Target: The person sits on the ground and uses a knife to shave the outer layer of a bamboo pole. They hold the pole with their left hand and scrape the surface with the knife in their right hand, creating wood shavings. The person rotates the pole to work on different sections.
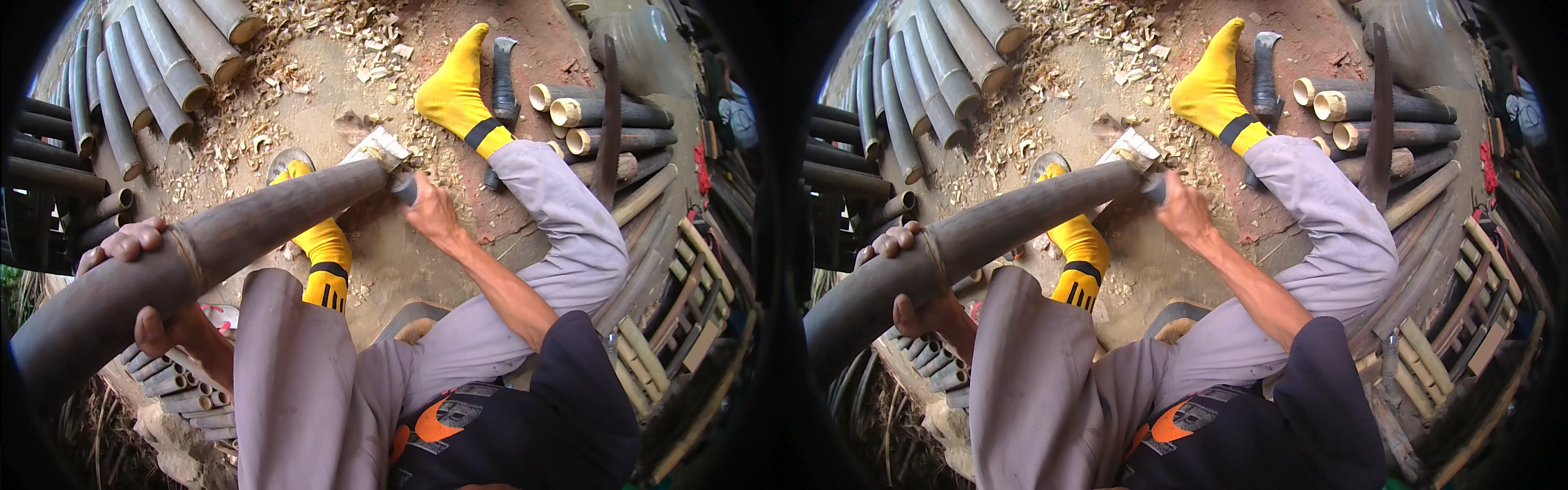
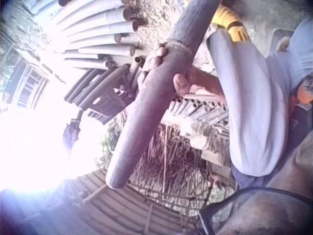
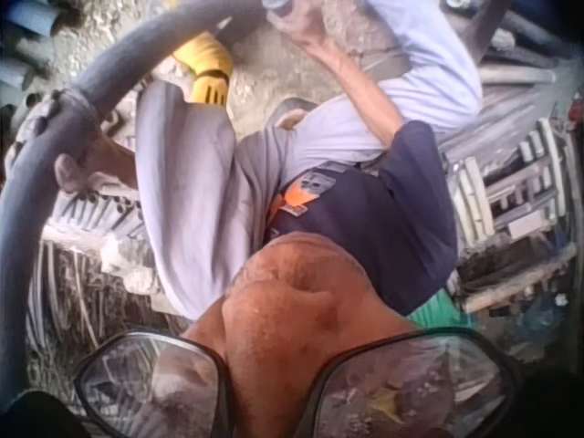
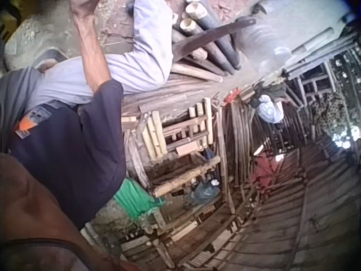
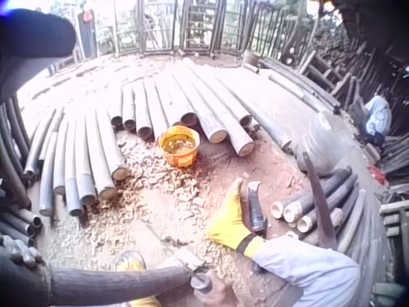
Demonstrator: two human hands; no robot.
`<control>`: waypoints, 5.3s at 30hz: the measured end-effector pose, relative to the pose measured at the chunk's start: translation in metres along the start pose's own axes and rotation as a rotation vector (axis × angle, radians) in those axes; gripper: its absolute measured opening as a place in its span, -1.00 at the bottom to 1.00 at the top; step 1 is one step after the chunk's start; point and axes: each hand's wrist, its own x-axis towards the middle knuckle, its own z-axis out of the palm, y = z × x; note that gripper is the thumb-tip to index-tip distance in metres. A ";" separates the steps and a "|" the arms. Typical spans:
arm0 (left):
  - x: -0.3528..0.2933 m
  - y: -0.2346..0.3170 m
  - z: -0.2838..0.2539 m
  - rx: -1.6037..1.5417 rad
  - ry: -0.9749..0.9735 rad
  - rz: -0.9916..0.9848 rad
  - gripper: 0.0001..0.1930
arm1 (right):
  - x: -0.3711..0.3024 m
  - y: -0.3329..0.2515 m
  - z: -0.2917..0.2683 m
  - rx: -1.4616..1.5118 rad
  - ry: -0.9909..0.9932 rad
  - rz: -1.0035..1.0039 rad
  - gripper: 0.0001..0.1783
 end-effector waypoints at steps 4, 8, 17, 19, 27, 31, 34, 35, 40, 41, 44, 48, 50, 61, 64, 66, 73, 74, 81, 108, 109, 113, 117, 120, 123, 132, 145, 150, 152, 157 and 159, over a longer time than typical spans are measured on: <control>-0.003 0.016 -0.004 0.016 -0.025 -0.007 -0.23 | -0.008 -0.038 -0.031 0.102 0.011 -0.079 -0.69; 0.001 0.012 -0.003 0.103 -0.055 -0.002 -0.23 | -0.016 -0.089 -0.069 0.352 0.218 -0.260 -0.75; 0.013 0.011 0.063 0.173 0.607 -0.130 -0.37 | 0.000 -0.024 -0.022 0.041 -0.048 -0.020 -0.65; 0.006 0.007 0.042 0.161 0.653 -0.091 -0.36 | -0.009 -0.038 -0.031 0.138 0.032 -0.098 -0.63; -0.004 0.010 0.035 0.145 0.521 -0.026 -0.43 | -0.001 -0.030 -0.013 0.114 0.106 -0.200 -0.60; -0.007 0.010 0.033 0.118 0.507 -0.008 -0.41 | -0.002 -0.031 -0.026 0.052 -0.010 -0.067 -0.62; -0.012 0.014 0.018 -0.035 0.374 0.000 -0.39 | -0.009 -0.070 -0.052 0.175 0.133 -0.189 -0.64; -0.011 0.018 0.017 -0.040 0.353 -0.005 -0.37 | -0.014 -0.087 -0.061 0.222 0.181 -0.225 -0.65; -0.012 0.012 0.015 0.001 0.348 -0.002 -0.30 | 0.003 -0.035 -0.022 0.142 0.028 -0.115 -0.62; -0.011 0.010 0.013 0.012 0.349 -0.001 -0.28 | 0.009 -0.027 -0.022 0.121 -0.052 0.011 -0.58; -0.010 0.020 0.013 0.011 0.304 -0.007 -0.27 | 0.004 -0.035 -0.031 0.094 -0.076 -0.026 -0.56; -0.008 0.022 0.006 0.121 0.228 0.018 -0.27 | -0.013 -0.089 -0.062 0.275 0.208 -0.263 -0.66; -0.001 0.015 0.003 0.085 0.135 0.028 -0.26 | -0.007 -0.078 -0.055 0.272 0.267 -0.352 -0.66; 0.006 0.006 0.041 0.214 0.701 -0.083 -0.42 | -0.011 -0.075 -0.057 0.266 0.210 -0.255 -0.69; 0.004 0.018 0.047 0.303 0.702 -0.029 -0.41 | -0.012 -0.083 -0.053 0.397 0.321 -0.418 -0.71; 0.004 0.022 0.049 0.283 0.672 -0.034 -0.40 | -0.001 -0.047 -0.025 0.240 0.159 -0.281 -0.66; -0.003 0.009 0.032 0.152 0.639 -0.012 -0.36 | -0.006 -0.059 -0.048 0.225 0.117 -0.124 -0.66; -0.006 0.026 0.033 0.159 0.646 -0.002 -0.36 | -0.014 -0.078 -0.056 0.298 0.160 -0.172 -0.68; -0.009 0.013 0.029 0.061 0.557 0.012 -0.29 | 0.003 -0.027 -0.032 0.119 -0.100 -0.003 -0.63; 0.046 0.064 -0.030 0.050 0.732 0.156 -0.36 | -0.013 -0.066 -0.041 0.146 -0.039 -0.077 -0.62; 0.046 0.073 -0.030 0.073 0.734 0.210 -0.35 | -0.015 -0.076 -0.045 0.190 -0.025 -0.098 -0.62; 0.022 0.097 -0.012 0.090 0.662 0.401 -0.36 | -0.029 -0.131 -0.064 0.203 0.064 -0.363 -0.58; -0.008 0.101 0.011 0.155 0.390 0.404 -0.29 | -0.038 -0.177 -0.080 0.196 -0.037 -0.473 -0.55; -0.022 0.092 0.035 0.219 0.277 0.443 -0.21 | -0.048 -0.206 -0.090 0.280 -0.039 -0.639 -0.51; -0.036 0.094 0.054 0.298 0.280 0.430 -0.24 | -0.055 -0.229 -0.092 0.361 0.072 -0.846 -0.45; -0.044 0.098 0.075 0.417 0.319 0.480 -0.27 | -0.036 -0.227 -0.079 0.202 -0.238 -0.579 -0.51; -0.049 0.105 0.087 0.411 0.284 0.433 -0.27 | -0.038 -0.218 -0.075 0.136 -0.161 -0.569 -0.50; -0.045 0.096 0.086 0.383 0.283 0.448 -0.28 | -0.063 -0.257 -0.112 0.317 0.040 -0.752 -0.50; -0.042 0.096 0.087 0.375 0.280 0.456 -0.28 | -0.061 -0.257 -0.111 0.262 0.104 -0.806 -0.50; -0.039 0.094 0.093 0.346 0.304 0.488 -0.27 | -0.027 -0.219 -0.084 0.119 -0.218 -0.481 -0.51; -0.042 0.096 0.089 0.396 0.285 0.480 -0.26 | -0.033 -0.222 -0.089 0.195 -0.229 -0.480 -0.52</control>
